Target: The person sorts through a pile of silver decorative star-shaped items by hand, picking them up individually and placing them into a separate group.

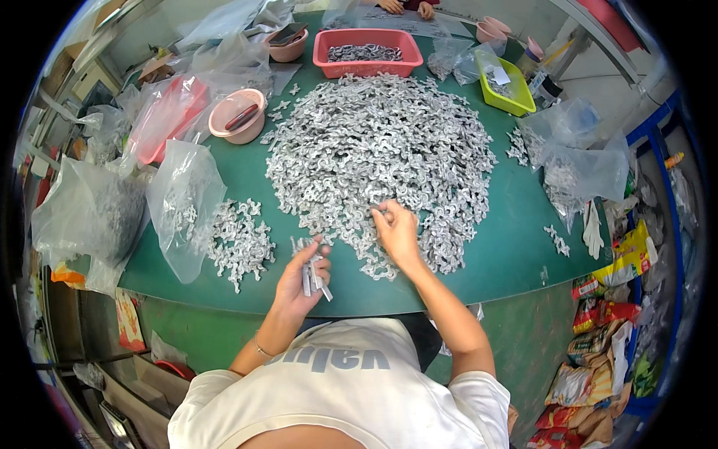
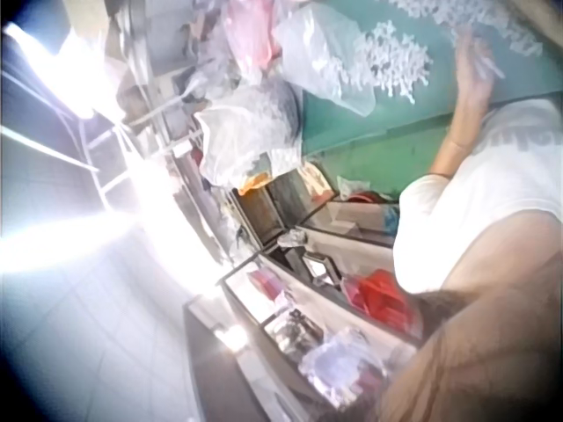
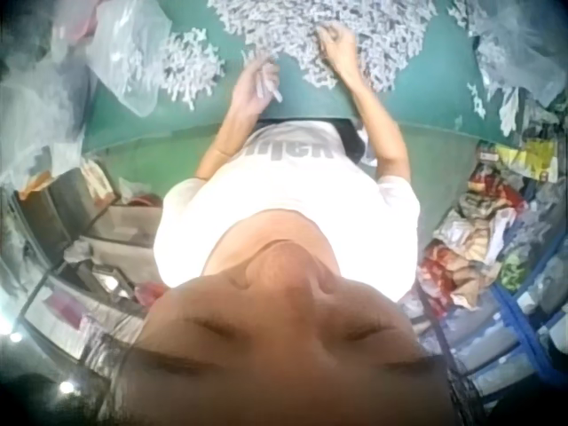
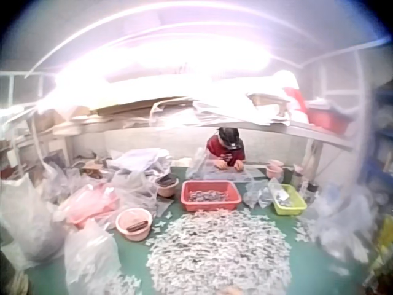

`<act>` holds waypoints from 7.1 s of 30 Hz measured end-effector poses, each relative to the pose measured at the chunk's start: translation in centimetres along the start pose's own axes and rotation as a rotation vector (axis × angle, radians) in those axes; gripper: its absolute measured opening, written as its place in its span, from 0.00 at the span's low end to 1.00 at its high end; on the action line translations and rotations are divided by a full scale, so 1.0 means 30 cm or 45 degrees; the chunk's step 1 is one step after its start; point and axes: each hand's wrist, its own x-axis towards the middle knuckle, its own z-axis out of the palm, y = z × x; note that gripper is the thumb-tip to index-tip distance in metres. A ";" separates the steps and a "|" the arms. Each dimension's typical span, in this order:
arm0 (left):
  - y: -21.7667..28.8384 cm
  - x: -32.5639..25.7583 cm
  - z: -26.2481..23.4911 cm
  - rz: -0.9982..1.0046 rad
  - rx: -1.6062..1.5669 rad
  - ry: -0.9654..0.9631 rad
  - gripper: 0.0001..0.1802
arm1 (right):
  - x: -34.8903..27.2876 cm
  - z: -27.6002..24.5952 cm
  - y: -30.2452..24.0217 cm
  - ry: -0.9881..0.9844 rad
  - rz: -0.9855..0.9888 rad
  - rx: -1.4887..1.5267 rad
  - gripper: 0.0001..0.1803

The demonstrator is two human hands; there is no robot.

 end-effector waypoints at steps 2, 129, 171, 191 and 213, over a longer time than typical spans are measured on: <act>-0.022 0.003 -0.014 -0.034 0.035 0.003 0.15 | -0.053 -0.006 -0.029 0.093 -0.360 -0.114 0.06; 0.078 0.084 0.074 0.163 0.341 -0.089 0.16 | 0.180 -0.375 0.157 0.308 0.009 -1.541 0.06; 0.366 -0.129 0.184 0.490 -0.028 -0.253 0.13 | 0.169 -0.370 0.196 0.161 -0.310 -1.826 0.05; 0.512 -0.358 0.216 0.741 -0.216 -0.475 0.10 | 0.201 -0.383 0.219 0.406 0.076 -1.140 0.14; 0.594 -0.460 0.283 0.803 -0.144 -0.540 0.11 | 0.129 -0.544 0.149 0.841 -0.293 -1.029 0.08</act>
